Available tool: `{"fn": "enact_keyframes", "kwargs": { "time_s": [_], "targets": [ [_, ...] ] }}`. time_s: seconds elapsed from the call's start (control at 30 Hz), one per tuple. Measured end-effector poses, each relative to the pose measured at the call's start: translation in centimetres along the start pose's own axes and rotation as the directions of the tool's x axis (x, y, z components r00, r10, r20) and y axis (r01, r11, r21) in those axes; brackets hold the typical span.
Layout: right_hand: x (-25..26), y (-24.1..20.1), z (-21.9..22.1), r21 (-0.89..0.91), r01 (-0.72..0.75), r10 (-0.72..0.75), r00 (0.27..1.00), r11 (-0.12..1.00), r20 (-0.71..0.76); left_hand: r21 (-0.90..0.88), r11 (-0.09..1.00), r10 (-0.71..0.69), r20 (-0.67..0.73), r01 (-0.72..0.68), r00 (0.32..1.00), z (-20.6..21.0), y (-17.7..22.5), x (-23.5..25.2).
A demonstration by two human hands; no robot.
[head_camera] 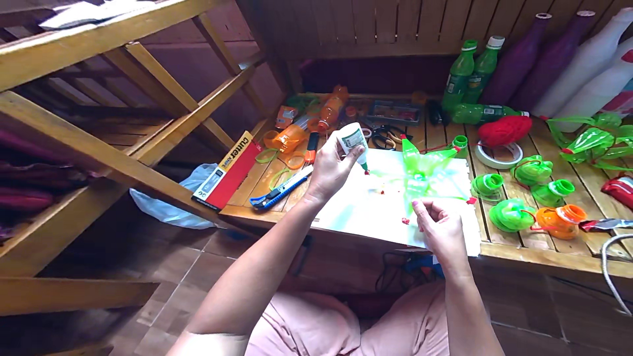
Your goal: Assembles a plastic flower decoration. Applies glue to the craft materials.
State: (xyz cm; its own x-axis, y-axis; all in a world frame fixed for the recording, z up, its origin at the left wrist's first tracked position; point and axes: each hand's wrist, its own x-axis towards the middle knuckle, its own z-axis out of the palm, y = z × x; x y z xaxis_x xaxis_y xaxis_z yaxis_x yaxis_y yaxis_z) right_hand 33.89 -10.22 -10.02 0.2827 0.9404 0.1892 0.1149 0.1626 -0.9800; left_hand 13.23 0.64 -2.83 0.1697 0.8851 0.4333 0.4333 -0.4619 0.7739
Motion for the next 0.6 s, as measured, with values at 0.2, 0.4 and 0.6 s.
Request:
{"fn": "enact_keyframes", "kwargs": {
  "time_s": [0.2, 0.4, 0.6],
  "targets": [
    [0.18, -0.22, 0.02, -0.005, -0.030, 0.030, 1.000, 1.000, -0.009, 0.001, 1.000, 0.011, -0.002, -0.011, 1.000, 0.12, 0.12, 0.05],
    [0.10, -0.01, 0.40, 0.026, 0.001, 0.000, 0.999, 1.000, -0.032, 0.042, 0.999, 0.015, 0.041, -0.017, 0.999, 0.13, 0.60, -0.16],
    [0.05, 0.18, 0.45, 0.011, 0.018, -0.017, 0.999, 1.000, -0.043, 0.055, 0.998, 0.029, 0.030, -0.031, 0.999, 0.16, 0.76, 0.03]
  ]
}}
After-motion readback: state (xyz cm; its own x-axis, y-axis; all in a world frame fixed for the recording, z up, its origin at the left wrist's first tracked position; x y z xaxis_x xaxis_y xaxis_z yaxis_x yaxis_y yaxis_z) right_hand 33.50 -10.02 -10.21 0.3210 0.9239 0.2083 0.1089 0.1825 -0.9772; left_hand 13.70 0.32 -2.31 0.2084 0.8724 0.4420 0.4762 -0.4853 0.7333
